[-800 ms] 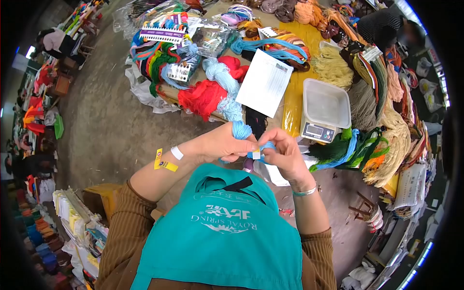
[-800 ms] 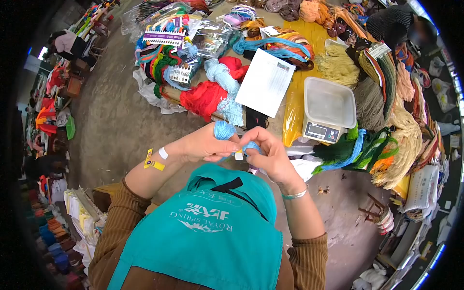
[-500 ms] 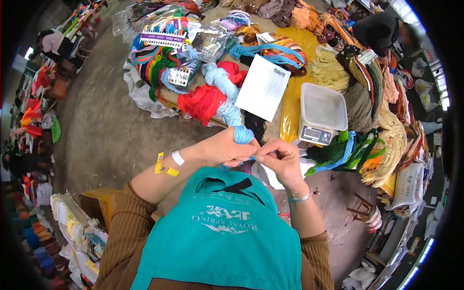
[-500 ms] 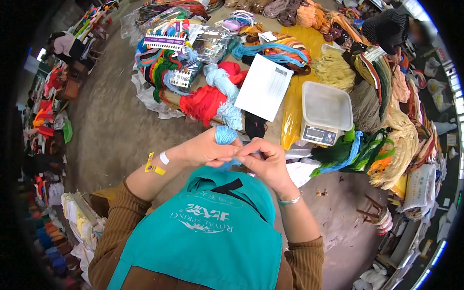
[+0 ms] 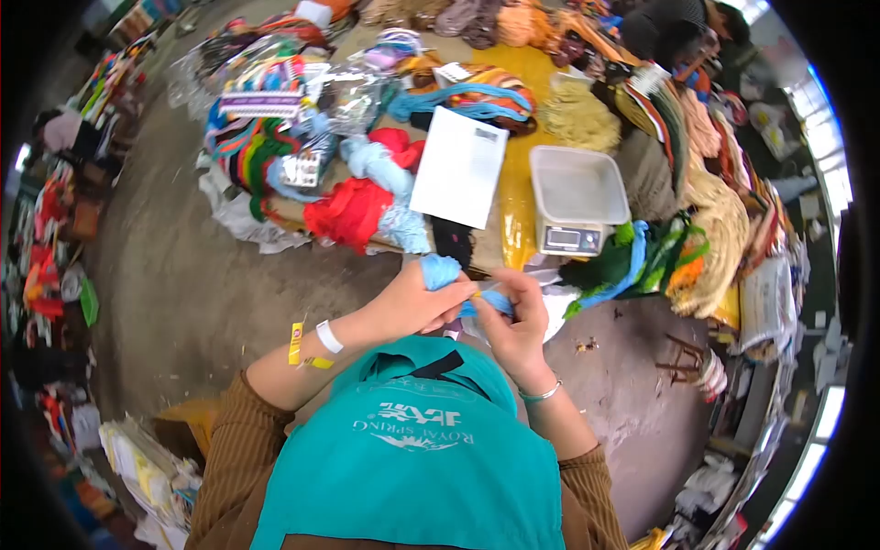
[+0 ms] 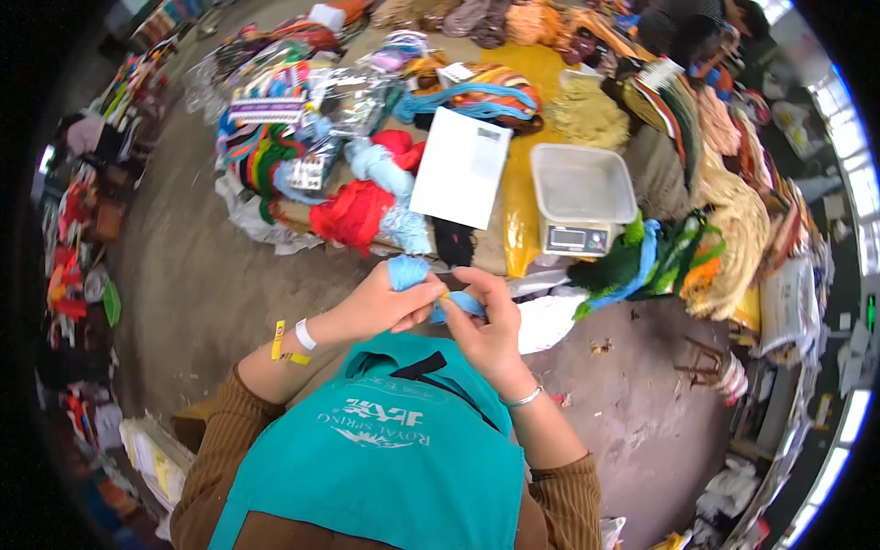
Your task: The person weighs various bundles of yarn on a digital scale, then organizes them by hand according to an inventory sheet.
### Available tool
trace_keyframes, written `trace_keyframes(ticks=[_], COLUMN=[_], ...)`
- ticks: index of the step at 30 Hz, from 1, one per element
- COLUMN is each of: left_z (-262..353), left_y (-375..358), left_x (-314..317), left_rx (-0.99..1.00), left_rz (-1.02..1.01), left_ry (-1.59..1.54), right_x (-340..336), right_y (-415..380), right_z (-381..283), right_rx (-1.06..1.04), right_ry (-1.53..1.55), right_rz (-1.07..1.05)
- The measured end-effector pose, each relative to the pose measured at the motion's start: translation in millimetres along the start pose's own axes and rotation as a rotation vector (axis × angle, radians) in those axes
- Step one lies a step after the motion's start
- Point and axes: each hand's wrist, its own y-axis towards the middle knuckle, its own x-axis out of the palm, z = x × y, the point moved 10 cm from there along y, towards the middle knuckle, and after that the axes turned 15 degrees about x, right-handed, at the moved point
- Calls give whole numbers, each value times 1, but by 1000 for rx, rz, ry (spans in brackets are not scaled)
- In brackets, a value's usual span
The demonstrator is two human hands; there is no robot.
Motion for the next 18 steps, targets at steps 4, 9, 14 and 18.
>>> trace_keyframes(ticks=[4,9,14,18], left_z=[-11,-37,-55,-80], left_y=[8,14,11,11], left_x=[10,32,43,-6], left_rx=[-25,-46,-225,-215], left_rz=[-65,-216,-281,-141], left_ry=[20,112,-4,-106], right_x=[-14,-34,-81,-180], right_y=[-3,-18,-44,-67], right_z=[-6,24,32,36], right_rx=[69,254,323,535], right_ry=[-207,-409,-354,-191], right_rz=[-12,-68,-137,-8])
